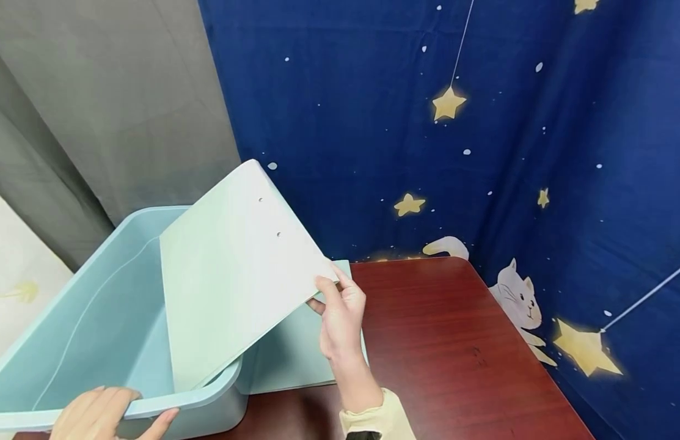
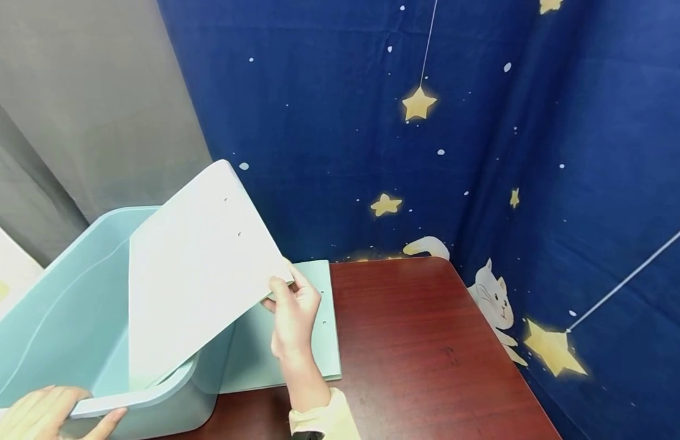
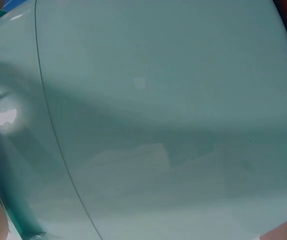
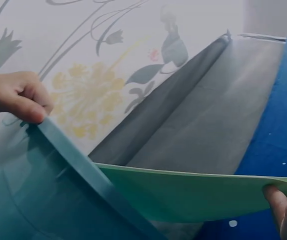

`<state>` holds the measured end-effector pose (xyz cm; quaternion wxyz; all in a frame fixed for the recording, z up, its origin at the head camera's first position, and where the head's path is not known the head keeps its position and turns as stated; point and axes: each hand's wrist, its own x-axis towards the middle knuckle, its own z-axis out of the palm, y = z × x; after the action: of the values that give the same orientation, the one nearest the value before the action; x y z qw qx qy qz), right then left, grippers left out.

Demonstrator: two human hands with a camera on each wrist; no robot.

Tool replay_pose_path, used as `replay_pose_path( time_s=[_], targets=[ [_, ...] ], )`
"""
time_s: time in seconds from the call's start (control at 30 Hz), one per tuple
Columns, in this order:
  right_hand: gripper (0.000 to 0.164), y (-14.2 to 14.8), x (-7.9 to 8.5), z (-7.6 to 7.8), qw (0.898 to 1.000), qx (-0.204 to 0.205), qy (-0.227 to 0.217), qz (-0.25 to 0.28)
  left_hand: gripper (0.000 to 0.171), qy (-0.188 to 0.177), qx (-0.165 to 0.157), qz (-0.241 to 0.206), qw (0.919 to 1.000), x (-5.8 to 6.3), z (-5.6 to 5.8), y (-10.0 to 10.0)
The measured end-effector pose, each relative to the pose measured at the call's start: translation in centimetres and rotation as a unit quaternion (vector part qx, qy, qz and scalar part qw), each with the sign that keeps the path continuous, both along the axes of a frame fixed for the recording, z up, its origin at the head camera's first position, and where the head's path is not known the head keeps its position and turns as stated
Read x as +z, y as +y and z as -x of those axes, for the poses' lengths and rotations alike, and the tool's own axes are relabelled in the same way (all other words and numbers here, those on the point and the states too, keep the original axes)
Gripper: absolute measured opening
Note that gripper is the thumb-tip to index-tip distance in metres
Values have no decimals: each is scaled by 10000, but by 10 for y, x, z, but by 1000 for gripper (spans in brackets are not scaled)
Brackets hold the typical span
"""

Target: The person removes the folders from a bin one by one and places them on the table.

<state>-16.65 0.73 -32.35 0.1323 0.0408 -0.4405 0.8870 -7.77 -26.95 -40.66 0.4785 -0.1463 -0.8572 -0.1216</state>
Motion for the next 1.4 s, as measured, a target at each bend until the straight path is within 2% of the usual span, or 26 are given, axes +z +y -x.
replay_pose_path(
  time_s=[0.1, 0.17, 0.23, 0.53, 0.73, 1.0, 1.2, 1.4],
  targets=[
    [33, 8, 2, -2, 9999, 50, 54, 156, 59, -257, 56, 91, 9996, 0, -2, -1],
    [33, 14, 3, -3, 9997, 32, 35, 260, 59, -268, 42, 121, 9996, 0, -2, -1],
    [34, 20, 4, -5, 9993, -10, 28, 364, 59, -126, -28, 91, 9999, -1, -1, -1],
    [32, 52, 7, -14, 9958, -43, 14, 914, 61, 111, -157, -1, 9998, -2, 2, 1],
    [32, 73, 7, -18, 9932, -2, 134, 1158, 61, 503, -279, -3, 9983, -2, 5, 2],
    [33, 95, -2, -17, 9899, -180, 150, 1398, 62, 500, -210, 4, 9985, -3, 6, 1],
    [33, 111, -12, -16, 9908, -238, 157, 1325, 63, 397, -130, 29, 9991, -2, 5, 0],
    [32, 128, -22, -13, 9947, -400, 49, 950, 63, 273, -45, 76, 9996, -2, 5, -1]
  ],
)
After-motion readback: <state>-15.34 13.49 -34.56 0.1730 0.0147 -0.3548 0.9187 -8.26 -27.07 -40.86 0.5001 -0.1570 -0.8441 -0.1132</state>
